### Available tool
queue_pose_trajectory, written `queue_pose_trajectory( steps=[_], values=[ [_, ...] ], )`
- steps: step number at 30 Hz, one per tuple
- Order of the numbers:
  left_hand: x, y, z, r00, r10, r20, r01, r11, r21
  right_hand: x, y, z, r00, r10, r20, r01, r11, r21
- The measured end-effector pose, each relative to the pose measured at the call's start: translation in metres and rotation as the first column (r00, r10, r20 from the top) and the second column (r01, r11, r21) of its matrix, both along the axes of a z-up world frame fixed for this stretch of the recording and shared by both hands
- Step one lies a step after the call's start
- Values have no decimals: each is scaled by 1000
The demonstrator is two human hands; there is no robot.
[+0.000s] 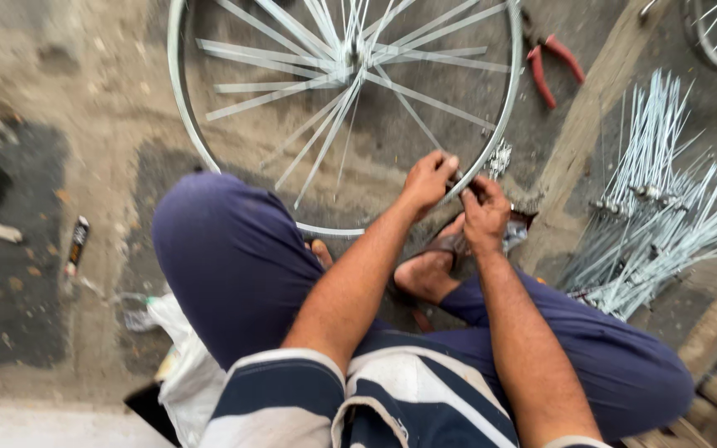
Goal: The person sits on the floor and laces a bicycle wheel by inserting spokes through the rim and hub, then securing them with nipples. The person repeatedly picks up nipples from a pile on the floor and tightens them by hand.
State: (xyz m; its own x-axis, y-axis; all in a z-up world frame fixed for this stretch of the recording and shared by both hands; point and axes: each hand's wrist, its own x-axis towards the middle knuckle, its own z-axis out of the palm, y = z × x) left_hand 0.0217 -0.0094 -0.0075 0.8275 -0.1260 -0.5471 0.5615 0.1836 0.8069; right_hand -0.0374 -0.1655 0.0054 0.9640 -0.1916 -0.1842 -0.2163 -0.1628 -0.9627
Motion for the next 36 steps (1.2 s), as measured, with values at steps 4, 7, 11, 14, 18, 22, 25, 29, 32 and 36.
queue_pose_trajectory(
  steps=[4,7,11,14,18,22,25,29,32,36],
  values=[
    [-2,-3,-18,998,-42,56,40,999,35,2,-3,3,996,75,54,-37,859,-510],
    [-8,-7,-29,991,-55,126,46,996,71,0,1,3,989,67,131,-14,930,-368],
    [-3,-3,-32,998,-61,-9,59,989,-138,9,15,4,991,-18,130,59,946,-319],
    [-8,-1,-23,989,-84,-121,49,963,-267,4,15,17,994,-33,102,71,919,-389],
    [-2,7,-15,985,-109,-136,69,961,-270,10,21,23,992,-46,118,85,932,-351],
    [-2,10,-3,986,-118,-121,80,958,-276,7,24,31,999,-39,30,49,887,-458],
    [2,11,6,984,-125,-125,84,953,-290,13,27,36,997,-78,-14,68,933,-353],
    [2,17,10,971,-144,-189,72,937,-343,12,29,39,998,-61,-8,53,922,-383],
    [1,17,10,974,-150,-172,91,947,-309,12,28,39,991,-108,-76,77,943,-323],
    [0,15,11,972,-150,-181,88,946,-311,7,29,40,998,-59,-13,43,852,-522]
  ],
)
